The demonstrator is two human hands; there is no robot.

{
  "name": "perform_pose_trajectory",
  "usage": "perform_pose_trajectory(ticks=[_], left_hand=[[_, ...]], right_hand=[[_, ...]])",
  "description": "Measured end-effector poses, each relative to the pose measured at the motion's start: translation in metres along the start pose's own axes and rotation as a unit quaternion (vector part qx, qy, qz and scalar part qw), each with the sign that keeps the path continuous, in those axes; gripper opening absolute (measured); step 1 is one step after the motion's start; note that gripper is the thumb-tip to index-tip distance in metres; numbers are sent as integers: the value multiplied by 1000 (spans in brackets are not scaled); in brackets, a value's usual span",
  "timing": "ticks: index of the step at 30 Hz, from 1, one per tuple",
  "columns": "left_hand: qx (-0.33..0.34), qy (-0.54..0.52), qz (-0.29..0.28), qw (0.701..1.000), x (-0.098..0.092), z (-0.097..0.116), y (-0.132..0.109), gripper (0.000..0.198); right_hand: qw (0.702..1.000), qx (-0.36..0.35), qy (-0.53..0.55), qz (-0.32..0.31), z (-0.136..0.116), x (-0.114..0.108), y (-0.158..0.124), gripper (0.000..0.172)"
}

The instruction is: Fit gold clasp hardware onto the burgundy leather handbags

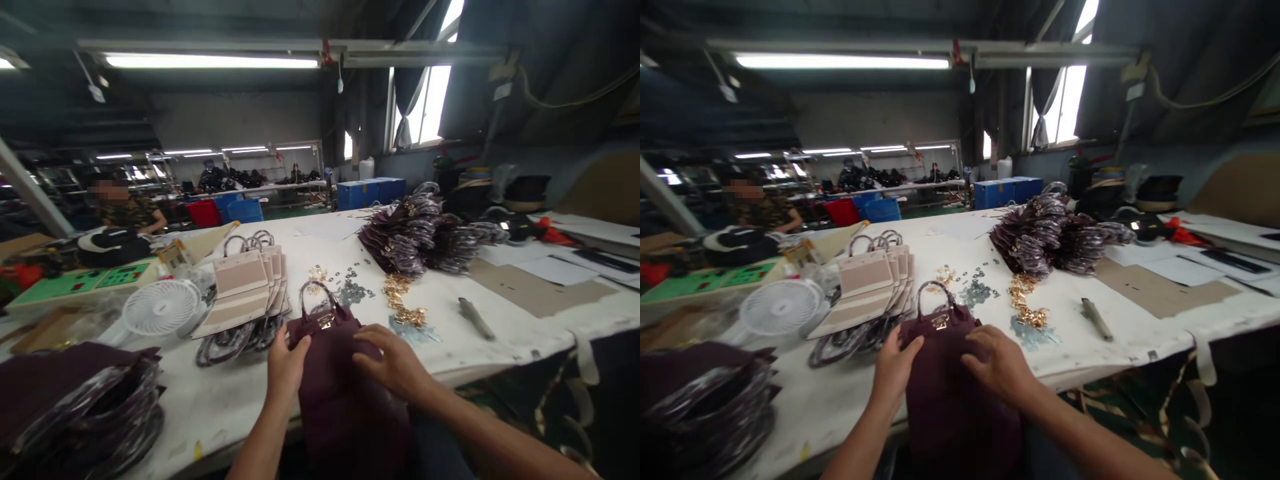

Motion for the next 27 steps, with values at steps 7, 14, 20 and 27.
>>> perform_pose_trajectory(ticks=[7,14,20,27], left_hand=[[57,182,36,981,-2,-24,14,53],[42,239,2,970,31,-41,15,33],[48,194,13,980,42,-31,21,40],[-96,-6,73,993,42,-64,22,53]], right_hand=[[954,230,-192,23,204,-94,-15,39],[945,243,-220,-26,249,-84,-8,62],[966,184,-172,-62,233,-65,-8,17],[972,230,-40,18,248,-98,-40,22]])
Point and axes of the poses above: each hand's wrist, its own y-axis towards the middle knuckle, its own x-axis out of the palm, z = x × y, the point moved 9 cm from there along y, towards the middle knuckle, and after that the axes turned 3 degrees about -x, right-handed, at the moved point
